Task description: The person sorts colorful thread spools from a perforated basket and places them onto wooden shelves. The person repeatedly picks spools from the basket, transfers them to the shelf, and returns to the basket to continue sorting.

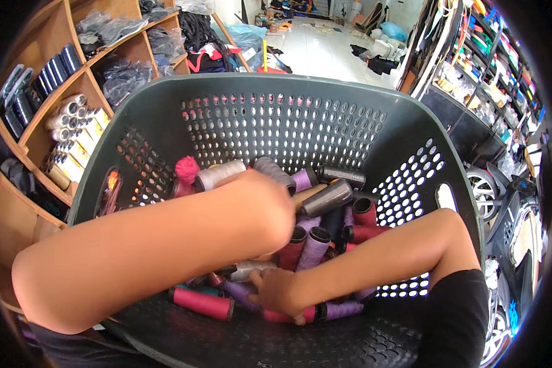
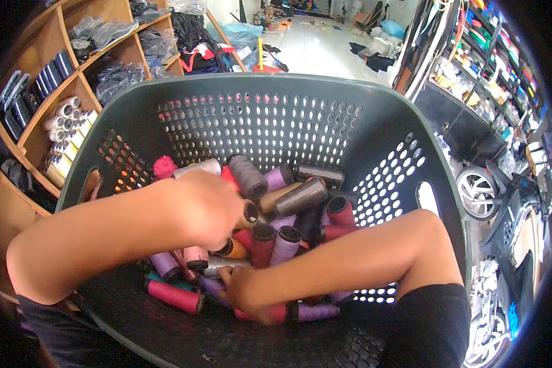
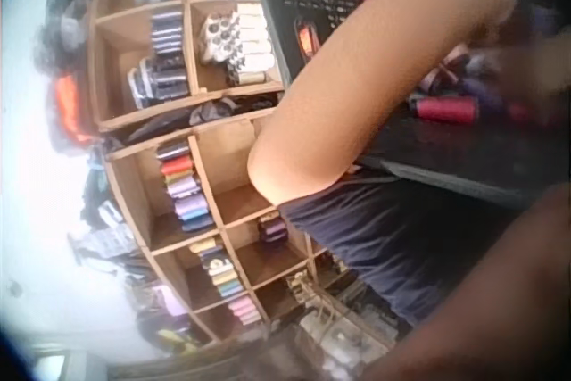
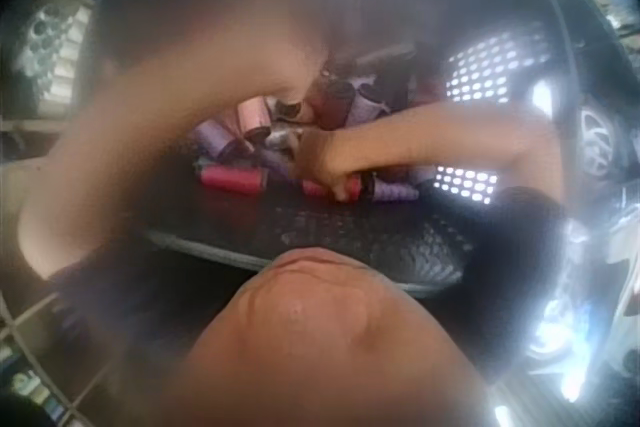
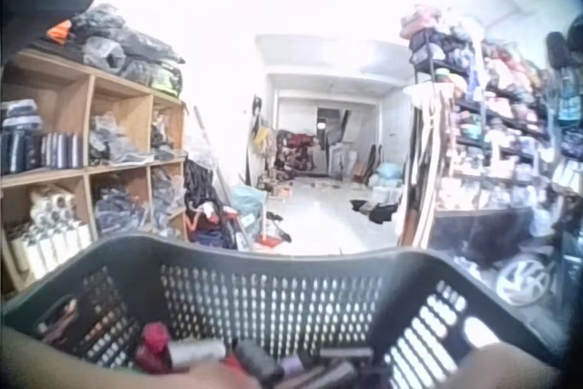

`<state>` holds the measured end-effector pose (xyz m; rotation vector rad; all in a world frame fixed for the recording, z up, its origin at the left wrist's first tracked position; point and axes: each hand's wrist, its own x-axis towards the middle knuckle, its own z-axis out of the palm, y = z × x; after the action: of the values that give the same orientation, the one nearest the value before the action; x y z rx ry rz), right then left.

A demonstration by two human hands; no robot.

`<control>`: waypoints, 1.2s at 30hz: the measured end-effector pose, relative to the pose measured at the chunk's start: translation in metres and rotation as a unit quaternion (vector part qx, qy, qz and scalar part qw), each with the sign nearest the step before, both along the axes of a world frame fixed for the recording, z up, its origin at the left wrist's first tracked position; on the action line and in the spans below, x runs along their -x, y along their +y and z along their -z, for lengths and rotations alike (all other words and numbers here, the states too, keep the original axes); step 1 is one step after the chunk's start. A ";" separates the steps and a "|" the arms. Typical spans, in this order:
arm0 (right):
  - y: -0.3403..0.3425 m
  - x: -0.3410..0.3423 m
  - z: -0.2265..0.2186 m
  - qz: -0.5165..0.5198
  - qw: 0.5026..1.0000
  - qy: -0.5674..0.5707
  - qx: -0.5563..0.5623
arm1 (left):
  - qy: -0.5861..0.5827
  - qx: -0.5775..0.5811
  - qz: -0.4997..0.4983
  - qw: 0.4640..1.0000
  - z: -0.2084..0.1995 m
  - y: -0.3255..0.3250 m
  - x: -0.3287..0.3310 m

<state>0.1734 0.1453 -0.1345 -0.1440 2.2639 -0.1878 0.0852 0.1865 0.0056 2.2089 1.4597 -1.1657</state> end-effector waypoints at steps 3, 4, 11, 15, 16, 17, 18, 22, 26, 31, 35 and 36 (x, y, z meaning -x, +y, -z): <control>-0.014 -0.011 -0.005 -0.027 0.996 0.058 -0.057 | -0.004 -0.040 -0.011 0.999 0.035 -0.026 0.037; -0.014 -0.007 -0.005 -0.016 0.998 0.042 -0.050 | -0.018 -0.048 -0.006 0.999 0.045 -0.041 0.052; 0.003 0.001 0.003 0.019 1.000 -0.010 0.017 | 0.041 -0.012 0.096 0.994 0.084 -0.050 0.043; -0.001 -0.002 0.014 0.037 0.999 0.001 0.014 | -0.011 0.037 0.123 0.992 0.083 -0.054 0.035; -0.002 -0.002 0.012 0.054 0.999 0.000 0.007 | 0.002 0.039 0.122 0.992 0.086 -0.053 0.035; -0.004 -0.003 0.010 0.071 0.997 -0.001 0.000 | 0.015 0.041 0.120 0.992 0.089 -0.052 0.036; -0.006 -0.003 0.008 0.086 0.996 -0.002 -0.008 | 0.028 0.043 0.116 0.992 0.091 -0.051 0.036; -0.009 -0.011 0.007 0.038 0.998 0.045 -0.037 | -0.065 0.064 0.073 0.993 0.091 -0.040 0.051; -0.002 -0.013 0.005 0.060 0.998 0.020 0.017 | -0.102 0.096 0.121 0.983 0.093 -0.013 0.059; 0.001 -0.002 -0.005 0.005 0.996 -0.081 0.049 | -0.128 0.101 0.075 0.984 0.056 -0.004 0.055; -0.003 -0.018 -0.003 0.031 0.998 0.036 0.037 | -0.195 0.004 0.034 0.980 0.031 -0.005 0.063; -0.014 -0.033 0.003 0.054 0.994 0.092 0.010 | -0.221 -0.049 0.064 0.972 0.022 -0.010 0.057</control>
<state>0.2065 0.1312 -0.1379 -0.0504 2.4565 -0.2655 0.0279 0.1761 -0.0164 2.4550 1.2232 -0.5804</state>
